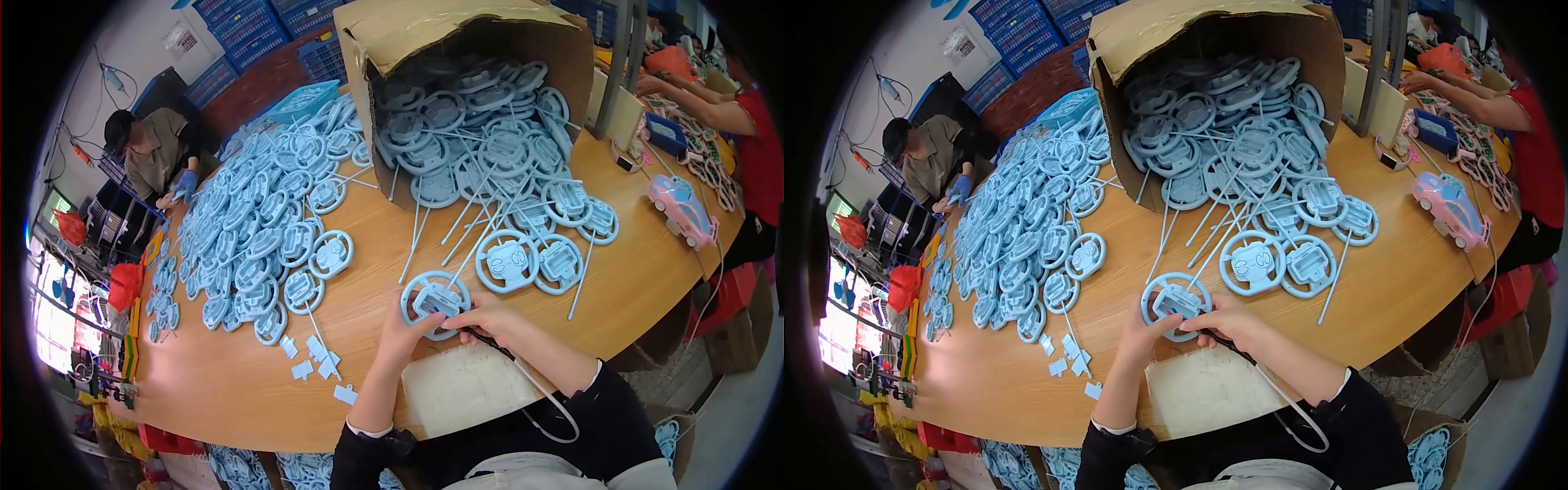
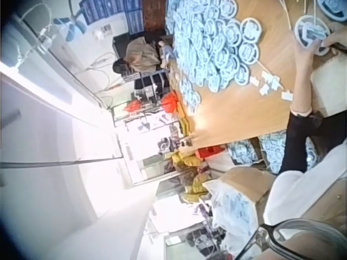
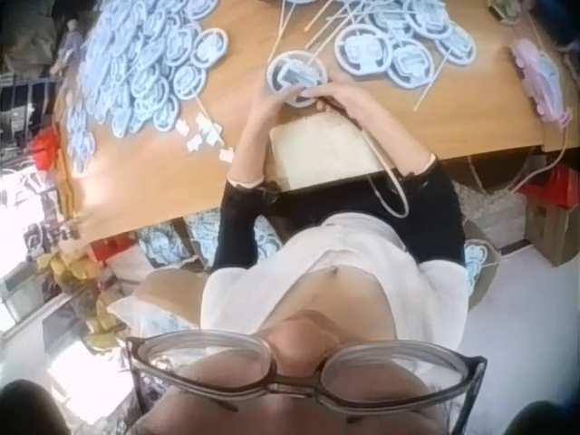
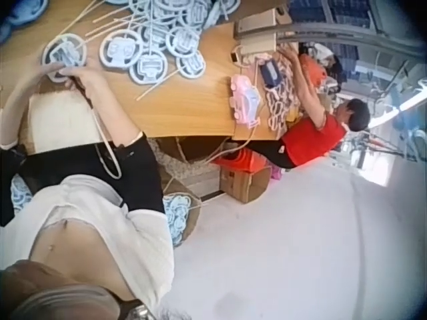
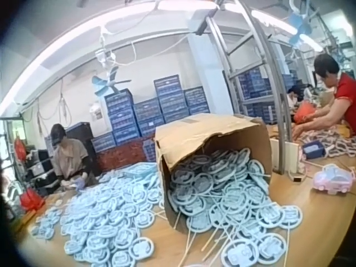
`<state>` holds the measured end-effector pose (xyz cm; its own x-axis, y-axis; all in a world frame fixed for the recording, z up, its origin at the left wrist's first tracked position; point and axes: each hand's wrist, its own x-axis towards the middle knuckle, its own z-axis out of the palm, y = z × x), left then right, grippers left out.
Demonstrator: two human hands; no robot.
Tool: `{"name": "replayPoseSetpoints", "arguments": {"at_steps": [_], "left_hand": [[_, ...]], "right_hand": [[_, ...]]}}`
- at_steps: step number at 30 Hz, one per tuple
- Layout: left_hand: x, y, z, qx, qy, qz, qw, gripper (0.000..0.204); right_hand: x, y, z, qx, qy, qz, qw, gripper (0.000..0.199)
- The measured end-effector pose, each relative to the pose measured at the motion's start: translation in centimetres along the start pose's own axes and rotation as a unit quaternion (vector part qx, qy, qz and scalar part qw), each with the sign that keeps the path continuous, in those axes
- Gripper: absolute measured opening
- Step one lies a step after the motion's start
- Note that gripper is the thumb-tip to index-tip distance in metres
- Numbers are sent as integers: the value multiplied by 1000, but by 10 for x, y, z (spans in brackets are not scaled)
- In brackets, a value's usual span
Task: The worker is assembling blue plastic steering wheel toy parts by inserting wiring and small components, and collecting small plastic pieces from bags into a blue basket.
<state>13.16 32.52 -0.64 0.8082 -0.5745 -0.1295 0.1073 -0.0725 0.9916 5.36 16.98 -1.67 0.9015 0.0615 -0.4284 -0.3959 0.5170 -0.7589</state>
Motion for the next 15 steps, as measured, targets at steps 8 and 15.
{"name": "replayPoseSetpoints", "arguments": {"at_steps": [8,15], "left_hand": [[0,-4,1,-35,-12,-33,999,43],[1,-4,5,-68,7,-34,997,41]], "right_hand": [[-5,-5,-1,16,-15,11,1000,24],[-5,-3,1,22,-6,12,1000,24]]}}
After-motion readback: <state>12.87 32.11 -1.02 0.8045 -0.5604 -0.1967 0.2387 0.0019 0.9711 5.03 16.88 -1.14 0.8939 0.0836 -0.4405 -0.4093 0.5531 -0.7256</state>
